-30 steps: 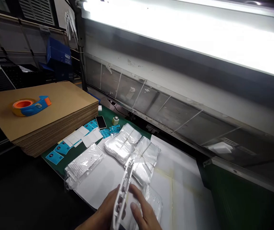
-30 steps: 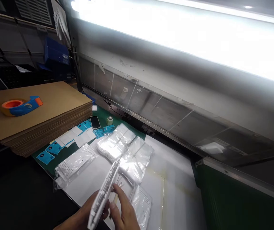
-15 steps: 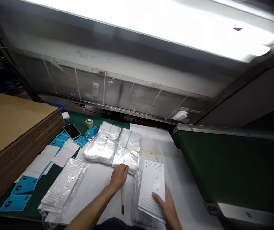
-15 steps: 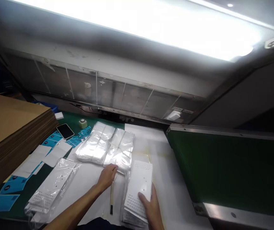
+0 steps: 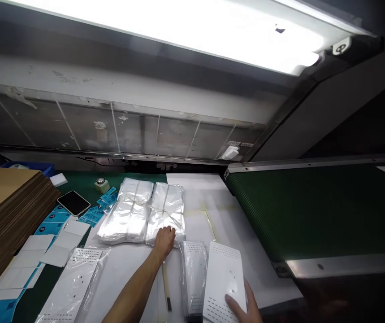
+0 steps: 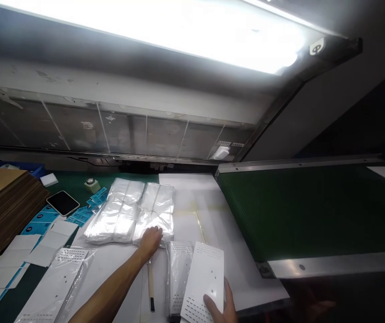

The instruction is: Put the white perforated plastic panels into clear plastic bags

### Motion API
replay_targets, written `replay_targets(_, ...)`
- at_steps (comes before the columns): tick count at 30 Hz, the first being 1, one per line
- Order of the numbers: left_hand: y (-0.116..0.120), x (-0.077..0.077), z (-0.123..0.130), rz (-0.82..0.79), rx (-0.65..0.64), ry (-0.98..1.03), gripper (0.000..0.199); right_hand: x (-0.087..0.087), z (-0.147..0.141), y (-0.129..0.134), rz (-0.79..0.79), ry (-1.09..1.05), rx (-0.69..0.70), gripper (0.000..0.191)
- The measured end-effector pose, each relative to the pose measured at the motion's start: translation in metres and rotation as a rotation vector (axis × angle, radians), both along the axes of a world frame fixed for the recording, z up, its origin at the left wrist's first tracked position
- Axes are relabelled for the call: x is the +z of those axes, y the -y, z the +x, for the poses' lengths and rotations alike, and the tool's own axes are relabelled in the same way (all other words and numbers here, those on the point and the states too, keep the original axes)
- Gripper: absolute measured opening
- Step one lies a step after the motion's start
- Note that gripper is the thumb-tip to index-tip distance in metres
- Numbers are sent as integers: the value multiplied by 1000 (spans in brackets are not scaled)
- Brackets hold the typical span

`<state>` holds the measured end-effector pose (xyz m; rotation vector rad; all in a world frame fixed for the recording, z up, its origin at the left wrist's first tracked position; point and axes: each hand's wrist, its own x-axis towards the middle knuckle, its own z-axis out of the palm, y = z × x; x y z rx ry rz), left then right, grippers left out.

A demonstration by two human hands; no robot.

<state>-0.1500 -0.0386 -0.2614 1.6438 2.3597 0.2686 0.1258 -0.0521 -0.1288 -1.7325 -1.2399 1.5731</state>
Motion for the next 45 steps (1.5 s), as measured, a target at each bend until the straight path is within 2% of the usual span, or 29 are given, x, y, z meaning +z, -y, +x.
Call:
replay_targets(6,0,-4,4,16,6,-34,22,10,-15,0,43,-41,62,99)
replay_targets(14,4,-7,0,24,7,81,18,-6,-11,-1,72,-48,93,94)
replay_targets(20,6,-4,-4,116,23,298,22,-11,-10,-4,55,-94,143,91)
replay_targets(28,8,5,-20,223,229,745,27,-13,-13,-4,79,-99,182,94)
replay_targets(30,9,11,-27,262,286,889,29,-12,-19,-6,88,-74,255,86)
replay_targets(32,11,21,-35,315,338,1031,29,-11,-29,-11,129,-5,375,65)
replay_targets(36,24,53,-49,438,404,1278,27,-15,-66,-26,283,98,515,29)
replay_targets(38,38,74,-48,477,414,1385,30,-13,-91,-29,344,85,562,22)
replay_targets(41,66,103,-32,476,416,1503,34,-4,-126,-22,430,46,642,21)
replay_targets(43,88,115,-16,460,423,1544,30,4,-140,-10,460,4,707,21)
replay_targets(45,110,120,-2,447,443,1565,29,8,-146,4,472,-31,766,19)
